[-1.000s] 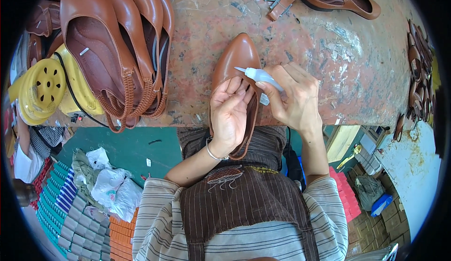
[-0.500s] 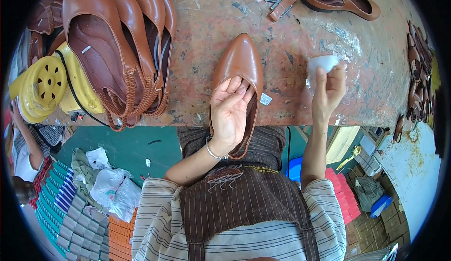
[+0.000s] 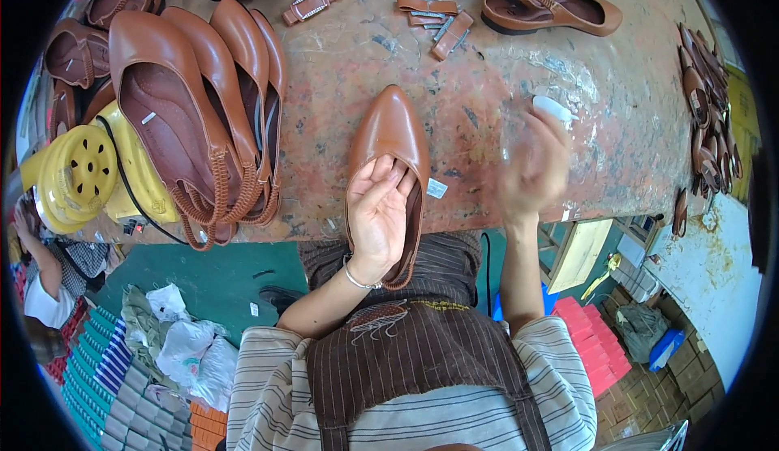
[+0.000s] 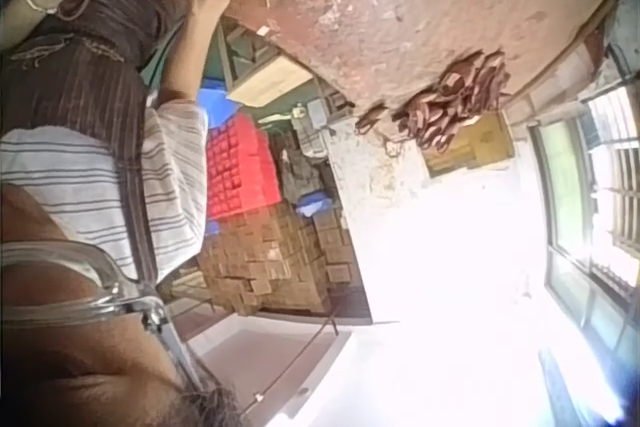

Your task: The recorder is applying adhesive to small leather straps and attaching them to the uppers of leather shoes on a workbench.

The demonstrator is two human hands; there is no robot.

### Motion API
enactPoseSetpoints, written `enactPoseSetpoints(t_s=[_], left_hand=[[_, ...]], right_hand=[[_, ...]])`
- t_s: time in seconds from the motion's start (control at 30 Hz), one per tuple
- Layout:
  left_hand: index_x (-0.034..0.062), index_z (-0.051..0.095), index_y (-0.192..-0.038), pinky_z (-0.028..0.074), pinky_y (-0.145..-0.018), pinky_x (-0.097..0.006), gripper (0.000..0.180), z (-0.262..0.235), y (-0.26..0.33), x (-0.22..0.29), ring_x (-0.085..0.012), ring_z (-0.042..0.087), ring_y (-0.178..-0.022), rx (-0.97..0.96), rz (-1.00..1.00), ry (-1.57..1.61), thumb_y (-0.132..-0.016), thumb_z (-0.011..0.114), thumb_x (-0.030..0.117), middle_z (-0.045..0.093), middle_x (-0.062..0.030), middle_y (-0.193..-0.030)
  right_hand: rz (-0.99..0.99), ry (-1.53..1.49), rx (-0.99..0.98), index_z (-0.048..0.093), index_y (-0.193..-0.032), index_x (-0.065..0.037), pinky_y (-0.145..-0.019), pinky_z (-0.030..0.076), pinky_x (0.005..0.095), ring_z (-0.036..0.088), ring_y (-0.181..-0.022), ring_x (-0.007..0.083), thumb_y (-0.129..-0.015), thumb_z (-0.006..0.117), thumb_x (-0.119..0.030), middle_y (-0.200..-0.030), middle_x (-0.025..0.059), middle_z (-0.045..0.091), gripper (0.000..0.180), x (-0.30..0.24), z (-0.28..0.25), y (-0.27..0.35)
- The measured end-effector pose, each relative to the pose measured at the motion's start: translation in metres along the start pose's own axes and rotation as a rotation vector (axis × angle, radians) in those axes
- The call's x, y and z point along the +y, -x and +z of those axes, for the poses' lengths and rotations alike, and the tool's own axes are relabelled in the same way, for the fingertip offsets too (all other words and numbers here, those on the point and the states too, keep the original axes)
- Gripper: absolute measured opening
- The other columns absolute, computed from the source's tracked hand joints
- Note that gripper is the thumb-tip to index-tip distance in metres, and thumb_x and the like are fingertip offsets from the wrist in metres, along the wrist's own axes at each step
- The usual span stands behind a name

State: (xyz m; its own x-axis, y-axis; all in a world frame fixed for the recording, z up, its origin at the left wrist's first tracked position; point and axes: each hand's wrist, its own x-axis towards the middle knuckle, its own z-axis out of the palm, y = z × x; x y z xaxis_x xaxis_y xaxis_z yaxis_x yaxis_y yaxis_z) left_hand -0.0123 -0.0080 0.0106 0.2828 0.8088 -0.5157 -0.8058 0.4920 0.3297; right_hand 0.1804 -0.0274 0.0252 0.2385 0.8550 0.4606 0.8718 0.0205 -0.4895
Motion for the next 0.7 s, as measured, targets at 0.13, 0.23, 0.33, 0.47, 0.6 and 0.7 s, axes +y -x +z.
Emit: enactPoseSetpoints(t_s=[0.13,0.23,0.33,0.47,0.6,0.7], left_hand=[[0.0032,0.049,-0.086,0.039,-0.105,-0.039,0.007,0.004,-0.001,0.000,-0.0183,0.054,-0.103,0.053,-0.004,-0.004,-0.088,0.050,-0.004,0.050,-0.0020,-0.089],[0.0028,0.050,-0.088,0.039,-0.105,-0.040,0.006,-0.003,-0.004,-0.005,-0.0192,0.055,-0.105,-0.060,0.012,0.054,-0.088,0.050,-0.003,0.050,-0.0027,-0.090],[0.0009,0.051,-0.092,0.039,-0.106,-0.041,0.006,-0.007,-0.006,-0.005,-0.0203,0.054,-0.107,-0.170,0.034,0.148,-0.089,0.049,-0.004,0.052,-0.0045,-0.094],[-0.0037,0.051,-0.100,0.039,-0.106,-0.040,0.011,-0.009,-0.003,-0.003,-0.0219,0.055,-0.108,-0.124,0.027,0.136,-0.089,0.048,-0.002,0.056,-0.0075,-0.100],[-0.0042,0.051,-0.101,0.039,-0.106,-0.040,0.012,-0.006,-0.002,0.000,-0.0221,0.055,-0.109,-0.123,0.025,0.130,-0.090,0.048,-0.001,0.056,-0.0078,-0.100],[-0.0046,0.052,-0.103,0.039,-0.105,-0.040,0.014,-0.004,-0.002,-0.001,-0.0218,0.055,-0.109,-0.054,0.009,0.093,-0.090,0.048,-0.001,0.056,-0.0078,-0.101]], right_hand=[[-0.131,0.092,-0.139,0.067,-0.107,-0.008,-0.096,0.042,0.0437,0.050,-0.115,0.0349,-0.068,0.055,0.010,-0.124,0.0137,0.055,0.044,0.000,0.060,-0.056],[-0.196,0.171,-0.149,0.066,-0.106,-0.009,-0.093,0.042,0.0432,0.051,-0.112,0.0333,-0.070,0.057,0.007,-0.123,0.0133,0.055,0.041,0.014,0.079,-0.072],[-0.180,0.163,-0.171,0.067,-0.106,-0.011,-0.091,0.043,0.0420,0.052,-0.109,0.0325,-0.070,0.062,0.003,-0.120,0.0122,0.055,0.039,0.014,0.073,-0.066],[-0.131,0.119,-0.263,0.067,-0.107,-0.015,-0.086,0.044,0.0393,0.053,-0.103,0.0304,-0.075,0.065,-0.003,-0.113,0.0096,0.056,0.034,0.004,0.058,-0.059],[-0.097,0.128,-0.351,0.066,-0.108,-0.016,-0.084,0.044,0.0387,0.054,-0.102,0.0279,-0.078,0.065,-0.005,-0.109,0.0087,0.056,0.032,0.006,0.051,-0.062],[-0.077,0.132,-0.340,0.066,-0.108,-0.015,-0.077,0.046,0.0382,0.056,-0.095,0.0262,-0.079,0.066,-0.007,-0.106,0.0089,0.056,0.030,0.013,0.059,-0.067]])
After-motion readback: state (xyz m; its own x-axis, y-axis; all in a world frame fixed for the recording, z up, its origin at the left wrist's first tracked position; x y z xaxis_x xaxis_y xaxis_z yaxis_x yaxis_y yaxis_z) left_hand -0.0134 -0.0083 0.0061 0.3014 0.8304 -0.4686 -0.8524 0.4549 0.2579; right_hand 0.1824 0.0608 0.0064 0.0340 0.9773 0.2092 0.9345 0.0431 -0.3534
